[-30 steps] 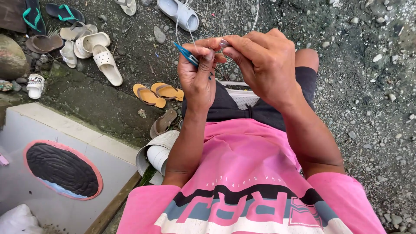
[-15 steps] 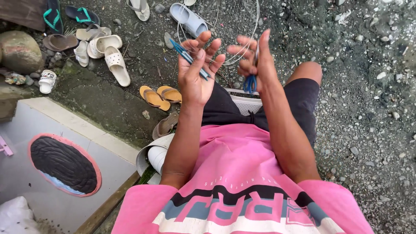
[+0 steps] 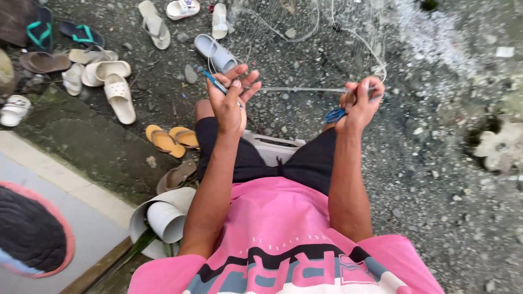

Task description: The person is repairing a fishing net by carefully threading a new line through the mesh and tying knots using a small blue net needle.

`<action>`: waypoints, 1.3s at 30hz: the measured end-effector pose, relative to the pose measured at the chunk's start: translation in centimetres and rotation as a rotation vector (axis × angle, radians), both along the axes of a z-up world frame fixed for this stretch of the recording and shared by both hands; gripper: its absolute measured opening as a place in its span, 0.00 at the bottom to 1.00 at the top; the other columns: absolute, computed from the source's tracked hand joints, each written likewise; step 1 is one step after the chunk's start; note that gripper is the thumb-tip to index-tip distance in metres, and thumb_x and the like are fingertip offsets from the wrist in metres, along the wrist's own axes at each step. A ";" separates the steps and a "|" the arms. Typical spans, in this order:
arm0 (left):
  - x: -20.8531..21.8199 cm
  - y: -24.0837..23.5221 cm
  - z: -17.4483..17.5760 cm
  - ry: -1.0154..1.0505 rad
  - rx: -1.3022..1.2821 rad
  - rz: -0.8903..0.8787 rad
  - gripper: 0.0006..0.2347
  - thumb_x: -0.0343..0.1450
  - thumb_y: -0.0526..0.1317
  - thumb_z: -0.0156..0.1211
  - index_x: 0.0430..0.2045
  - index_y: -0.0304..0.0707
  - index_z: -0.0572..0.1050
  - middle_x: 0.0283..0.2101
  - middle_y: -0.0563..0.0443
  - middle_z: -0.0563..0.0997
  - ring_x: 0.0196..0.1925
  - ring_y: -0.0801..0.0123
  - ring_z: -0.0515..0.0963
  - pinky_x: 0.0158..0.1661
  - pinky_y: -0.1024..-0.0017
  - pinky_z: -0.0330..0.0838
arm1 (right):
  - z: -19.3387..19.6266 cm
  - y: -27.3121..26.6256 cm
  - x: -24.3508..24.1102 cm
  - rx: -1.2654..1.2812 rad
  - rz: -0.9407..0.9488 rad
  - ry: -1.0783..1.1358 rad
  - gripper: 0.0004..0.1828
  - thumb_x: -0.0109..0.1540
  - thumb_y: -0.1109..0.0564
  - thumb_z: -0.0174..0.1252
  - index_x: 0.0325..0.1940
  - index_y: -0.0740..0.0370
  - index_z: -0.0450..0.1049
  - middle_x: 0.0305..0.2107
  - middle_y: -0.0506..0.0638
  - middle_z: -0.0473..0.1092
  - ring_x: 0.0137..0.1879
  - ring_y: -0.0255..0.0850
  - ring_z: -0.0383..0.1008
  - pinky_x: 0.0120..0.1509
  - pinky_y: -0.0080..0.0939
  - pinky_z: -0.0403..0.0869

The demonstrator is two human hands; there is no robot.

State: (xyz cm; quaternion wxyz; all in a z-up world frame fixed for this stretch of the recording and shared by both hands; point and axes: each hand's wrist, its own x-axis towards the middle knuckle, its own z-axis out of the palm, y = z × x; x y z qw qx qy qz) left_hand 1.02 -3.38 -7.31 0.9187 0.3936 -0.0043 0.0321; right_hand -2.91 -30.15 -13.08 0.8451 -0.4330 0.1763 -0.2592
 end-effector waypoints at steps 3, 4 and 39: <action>-1.2 -1.1 -0.6 0.051 0.017 0.000 0.09 0.72 0.27 0.42 0.32 0.46 0.56 0.51 0.38 0.74 0.48 0.44 0.78 0.43 0.52 0.81 | -0.4 -1.1 -1.7 -0.076 -0.124 0.008 0.05 0.67 0.56 0.50 0.45 0.50 0.61 0.24 0.63 0.74 0.10 0.32 0.50 0.19 0.30 0.57; -1.3 -1.3 -0.6 0.048 0.017 0.008 0.09 0.72 0.27 0.42 0.32 0.46 0.56 0.51 0.37 0.74 0.48 0.44 0.78 0.43 0.51 0.81 | -0.2 -1.5 -2.0 -0.149 -0.135 0.007 0.05 0.67 0.56 0.50 0.46 0.51 0.60 0.24 0.64 0.74 0.11 0.31 0.51 0.20 0.29 0.57; -1.1 -1.2 1.9 -0.005 0.150 0.008 0.09 0.69 0.25 0.38 0.33 0.42 0.55 0.43 0.39 0.75 0.40 0.57 0.82 0.38 0.64 0.82 | 0.8 -2.8 -3.5 -0.169 -0.127 -0.050 0.04 0.68 0.59 0.47 0.48 0.56 0.63 0.27 0.59 0.72 0.12 0.29 0.51 0.20 0.27 0.57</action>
